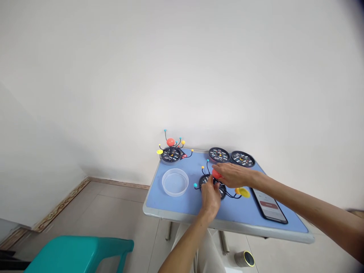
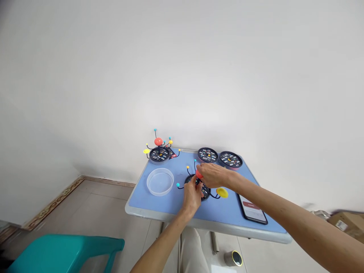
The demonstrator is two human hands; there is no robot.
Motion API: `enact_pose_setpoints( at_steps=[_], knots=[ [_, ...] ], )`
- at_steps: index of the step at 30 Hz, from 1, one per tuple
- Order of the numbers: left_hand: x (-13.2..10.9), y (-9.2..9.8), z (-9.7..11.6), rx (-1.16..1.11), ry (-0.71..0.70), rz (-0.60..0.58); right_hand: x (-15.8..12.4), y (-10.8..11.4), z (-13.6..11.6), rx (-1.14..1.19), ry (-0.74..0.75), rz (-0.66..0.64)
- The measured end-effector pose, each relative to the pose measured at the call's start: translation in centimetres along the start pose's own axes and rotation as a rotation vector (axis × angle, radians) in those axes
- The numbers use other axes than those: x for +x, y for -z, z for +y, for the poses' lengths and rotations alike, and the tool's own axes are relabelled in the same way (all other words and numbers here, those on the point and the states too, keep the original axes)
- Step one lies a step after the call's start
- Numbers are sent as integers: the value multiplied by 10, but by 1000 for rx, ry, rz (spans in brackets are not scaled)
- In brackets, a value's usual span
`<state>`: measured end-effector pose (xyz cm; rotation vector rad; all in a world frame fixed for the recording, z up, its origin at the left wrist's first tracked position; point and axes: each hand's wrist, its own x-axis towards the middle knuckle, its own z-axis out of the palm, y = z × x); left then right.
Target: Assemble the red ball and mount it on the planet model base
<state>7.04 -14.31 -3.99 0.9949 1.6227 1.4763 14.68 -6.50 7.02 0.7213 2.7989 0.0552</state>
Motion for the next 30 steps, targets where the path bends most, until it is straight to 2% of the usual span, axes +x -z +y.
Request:
enact_pose_setpoints(
  at_steps=[6, 11, 19, 30],
  knots=[
    [9, -4, 2, -82, 61, -101, 3, 1, 7, 37, 32, -25],
    [11, -1, 4, -134, 72, -128, 4, -4, 12, 42, 51, -3],
    [11, -1, -1, -162, 51, -80, 7, -3, 10, 45, 34, -5],
    [7, -4, 1, -233, 63, -33, 0, 5, -5, -7, -119, 30]
  ],
)
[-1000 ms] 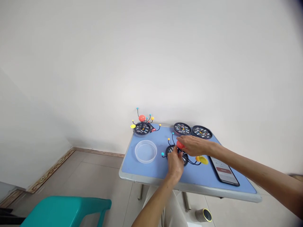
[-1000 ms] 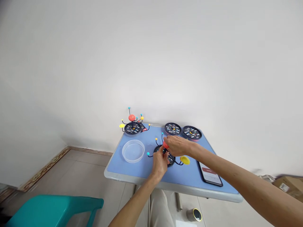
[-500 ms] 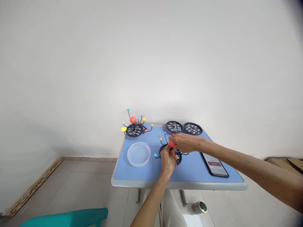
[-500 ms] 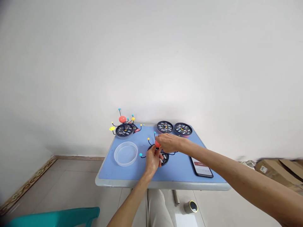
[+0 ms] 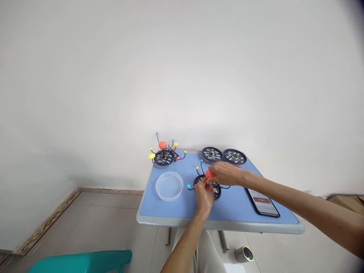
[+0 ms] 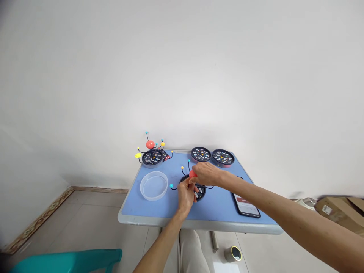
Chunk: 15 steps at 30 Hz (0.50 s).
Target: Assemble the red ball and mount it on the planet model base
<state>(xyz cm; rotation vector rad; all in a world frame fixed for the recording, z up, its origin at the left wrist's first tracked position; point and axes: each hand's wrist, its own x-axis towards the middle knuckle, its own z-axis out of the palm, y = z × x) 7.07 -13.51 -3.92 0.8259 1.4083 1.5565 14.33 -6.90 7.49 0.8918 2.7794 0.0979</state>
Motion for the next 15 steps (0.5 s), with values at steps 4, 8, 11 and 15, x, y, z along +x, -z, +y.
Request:
enact_pose_setpoints(
  at_steps=[4, 8, 11, 15],
  knots=[
    [1, 0, -3, 4, -9, 2, 0, 2, -2, -9, -16, -10],
    [2, 0, -6, 16, -15, -2, -1, 3, 0, 19, 79, -4],
    [4, 0, -7, 19, -3, 4, 1, 2, 1, -32, 118, -3],
    [5, 0, -7, 25, 13, 3, 4, 1, 0, -124, 76, 18]
  ],
)
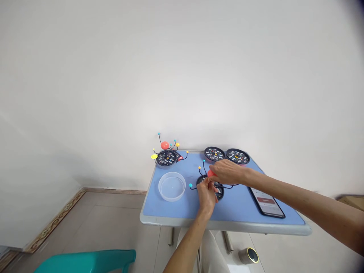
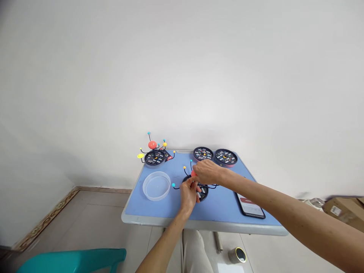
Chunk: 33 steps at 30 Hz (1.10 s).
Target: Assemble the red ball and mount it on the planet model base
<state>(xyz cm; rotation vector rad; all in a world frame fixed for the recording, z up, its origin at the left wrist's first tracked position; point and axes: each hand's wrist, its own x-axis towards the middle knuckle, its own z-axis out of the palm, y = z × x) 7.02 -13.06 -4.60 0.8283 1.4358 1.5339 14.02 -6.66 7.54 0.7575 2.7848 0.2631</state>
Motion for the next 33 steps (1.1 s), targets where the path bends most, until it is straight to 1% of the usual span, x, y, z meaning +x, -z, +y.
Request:
enact_pose_setpoints(
  at_steps=[4, 8, 11, 14, 16, 17, 19, 20, 22, 23, 25, 27, 28, 30, 33],
  knots=[
    [-1, 1, 0, 15, -9, -7, 0, 1, 0, 0, -26, 0],
    [-1, 2, 3, 36, -23, -13, -9, 11, 11, 84, -106, 35],
    [-5, 4, 5, 57, -37, -10, -31, 22, 24, 141, -205, 123],
    [-21, 14, 0, 158, -108, 5, -67, 23, 29, 261, -307, 296],
    [-38, 27, -9, 298, -212, 30, -93, 10, 23, 421, -350, 409],
    [-48, 35, -13, 368, -275, 47, -103, -1, 16, 515, -370, 432],
    [-65, 50, -21, 508, -385, 102, -115, -29, -2, 713, -404, 406],
    [-71, 56, -24, 576, -417, 128, -115, -45, -12, 772, -413, 372],
    [-77, 62, -24, 696, -478, 173, -106, -76, -30, 802, -440, 298],
    [-77, 61, -22, 736, -523, 181, -98, -89, -36, 795, -471, 277],
    [-72, 53, -17, 781, -634, 165, -81, -107, -45, 749, -554, 285],
    [-65, 42, -12, 819, -713, 125, -67, -117, -47, 718, -652, 293],
    [-62, 38, -11, 848, -724, 112, -62, -118, -46, 703, -697, 296],
    [-56, 32, -11, 921, -702, 116, -56, -118, -45, 680, -770, 288],
    [-53, 35, -17, 1057, -616, 154, -51, -114, -45, 652, -818, 252]
  ],
)
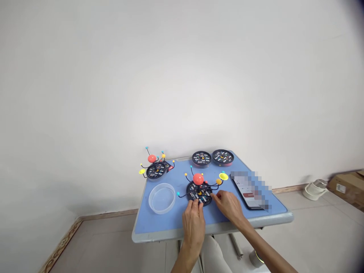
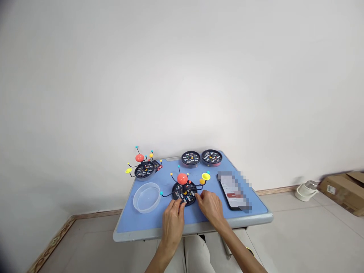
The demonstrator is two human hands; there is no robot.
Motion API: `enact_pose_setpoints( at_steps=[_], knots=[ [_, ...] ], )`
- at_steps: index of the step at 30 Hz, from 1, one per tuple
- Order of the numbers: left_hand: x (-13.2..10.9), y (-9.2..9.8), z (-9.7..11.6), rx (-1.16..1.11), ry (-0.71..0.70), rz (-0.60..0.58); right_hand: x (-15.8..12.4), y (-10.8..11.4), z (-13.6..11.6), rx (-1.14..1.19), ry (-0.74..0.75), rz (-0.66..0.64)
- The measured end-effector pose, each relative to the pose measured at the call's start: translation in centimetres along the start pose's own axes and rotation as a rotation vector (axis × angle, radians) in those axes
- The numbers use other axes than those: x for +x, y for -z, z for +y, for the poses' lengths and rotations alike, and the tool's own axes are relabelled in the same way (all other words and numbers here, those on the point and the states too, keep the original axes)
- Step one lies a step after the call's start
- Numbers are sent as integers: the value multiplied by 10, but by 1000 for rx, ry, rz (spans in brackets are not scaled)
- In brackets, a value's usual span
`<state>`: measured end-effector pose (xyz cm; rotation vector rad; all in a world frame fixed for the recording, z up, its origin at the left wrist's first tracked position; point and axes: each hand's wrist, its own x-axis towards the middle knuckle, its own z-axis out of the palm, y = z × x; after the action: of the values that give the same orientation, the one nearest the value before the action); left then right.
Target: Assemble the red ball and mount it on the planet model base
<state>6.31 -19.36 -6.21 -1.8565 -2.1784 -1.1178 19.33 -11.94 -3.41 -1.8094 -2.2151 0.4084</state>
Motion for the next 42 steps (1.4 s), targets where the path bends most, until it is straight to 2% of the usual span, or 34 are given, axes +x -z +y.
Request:
enact_pose_setpoints(
  at_steps=[5, 8, 14, 23, 31, 34, 38, 42],
  knots=[
    [-6, 4, -16, 220, 132, -41, 3, 0, -6, -75, -15, -25],
    [-3, 7, -18, 279, 199, -55, 3, 1, -7, -105, -23, -33],
    [12, 6, -5, 234, 372, -144, 1, -2, -7, -124, -50, -48],
    [15, -1, 9, 140, 467, -99, -2, -7, -11, -91, -115, -81],
    [12, 1, 12, -20, 459, -29, -10, -3, -12, -45, -159, -39],
    [11, 6, 12, -85, 448, 35, -15, 2, -17, -36, -155, -17],
    [14, 23, 7, -164, 416, 183, -18, 11, -35, -37, -118, 19],
    [15, 47, -11, -135, 406, 279, -19, 14, -66, -30, -35, 42]
  ],
)
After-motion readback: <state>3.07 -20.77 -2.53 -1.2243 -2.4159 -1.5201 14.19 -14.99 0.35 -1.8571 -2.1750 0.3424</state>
